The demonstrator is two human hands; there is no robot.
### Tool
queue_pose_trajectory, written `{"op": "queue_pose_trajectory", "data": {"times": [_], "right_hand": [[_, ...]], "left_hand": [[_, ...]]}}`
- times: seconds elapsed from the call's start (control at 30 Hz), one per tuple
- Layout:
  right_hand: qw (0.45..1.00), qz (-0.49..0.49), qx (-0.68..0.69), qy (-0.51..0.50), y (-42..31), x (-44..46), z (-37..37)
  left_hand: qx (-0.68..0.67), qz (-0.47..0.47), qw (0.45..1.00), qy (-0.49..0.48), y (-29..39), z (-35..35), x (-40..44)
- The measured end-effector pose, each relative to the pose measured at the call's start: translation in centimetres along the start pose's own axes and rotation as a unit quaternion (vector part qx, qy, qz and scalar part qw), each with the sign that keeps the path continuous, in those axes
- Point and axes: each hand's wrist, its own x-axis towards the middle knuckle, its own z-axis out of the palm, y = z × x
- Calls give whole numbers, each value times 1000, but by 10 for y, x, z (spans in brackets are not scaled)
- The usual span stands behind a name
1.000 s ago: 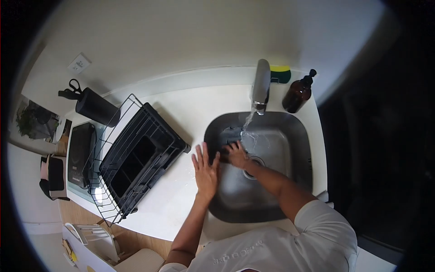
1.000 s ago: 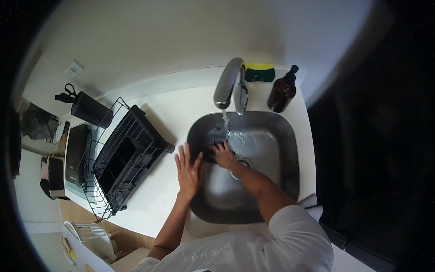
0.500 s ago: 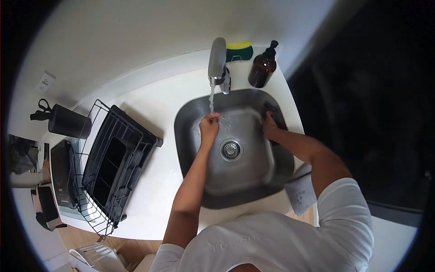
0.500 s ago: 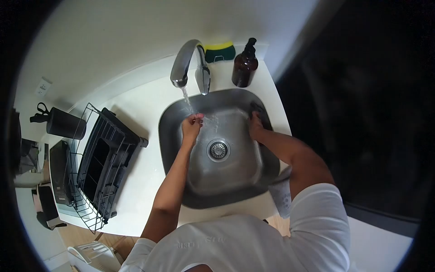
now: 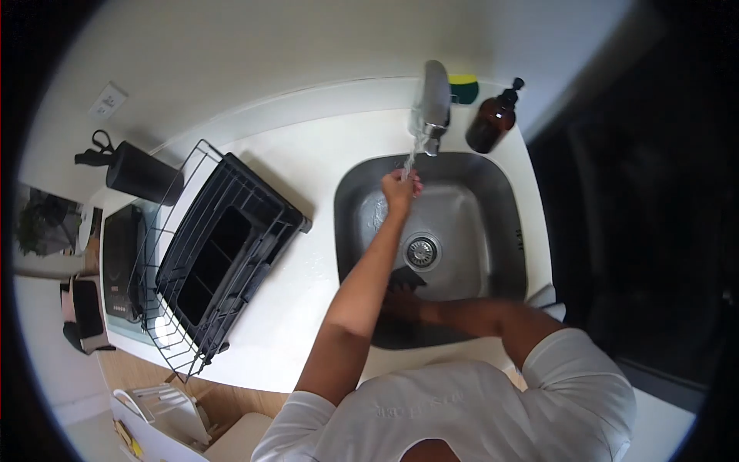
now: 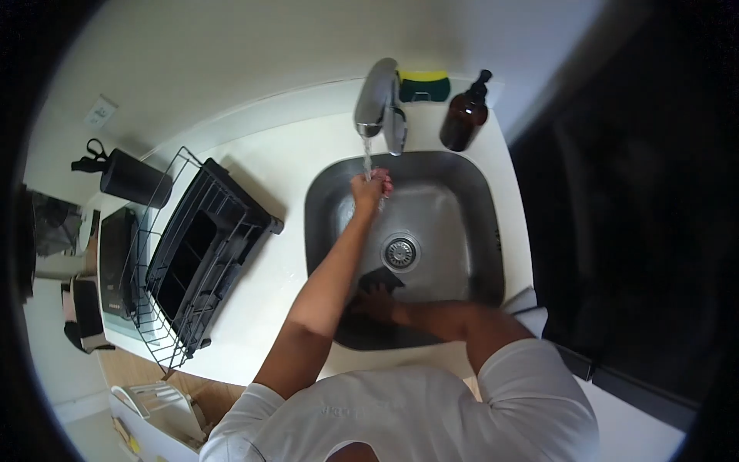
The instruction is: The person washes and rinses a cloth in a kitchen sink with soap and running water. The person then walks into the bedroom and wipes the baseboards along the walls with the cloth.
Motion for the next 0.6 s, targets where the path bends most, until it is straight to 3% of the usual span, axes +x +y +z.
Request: {"op": "queue_pose_trajectory", "data": {"times": [0.03, 0.07, 0.13, 0.2, 0.27, 0.3, 0.33, 0.4, 0.47, 0.53, 0.57, 0.6], "right_hand": [[996, 66, -39, 36, -1, 10, -6], [997, 56, -41, 37, 5, 19, -10], [980, 128, 33, 146, 21, 35, -20], [966, 212, 101, 106, 41, 38, -41], [941, 281, 87, 165, 59, 43, -55], [927, 295, 102, 207, 78, 46, -49], [911, 308, 118, 248, 100, 51, -35], [900, 307, 116, 288, 125, 56, -27], [888, 306, 114, 325, 141, 53, -34], [882, 248, 260, 305, 148, 44, -55], [856, 305, 211, 359, 141, 43, -64], [857, 301, 210, 361, 132, 39, -78]], "left_hand": [[22, 0, 1000, 15, 5, 3, -1], [24, 5, 999, 23, 10, 3, -3], [148, 15, 988, 47, 18, 5, -9], [230, 49, 967, 99, 16, 4, -9], [405, 271, 861, 146, -3, -10, -5], [426, 79, 898, 78, 28, -9, -28], [427, 81, 896, 85, 28, -20, -35], [658, 154, 723, -144, 24, -41, -48], [667, 187, 696, -191, 31, -62, -91], [673, 249, 672, -183, 39, -83, -127], [656, 288, 676, -172, 42, -97, -143], [638, 328, 677, -161, 47, -111, -157]]}}
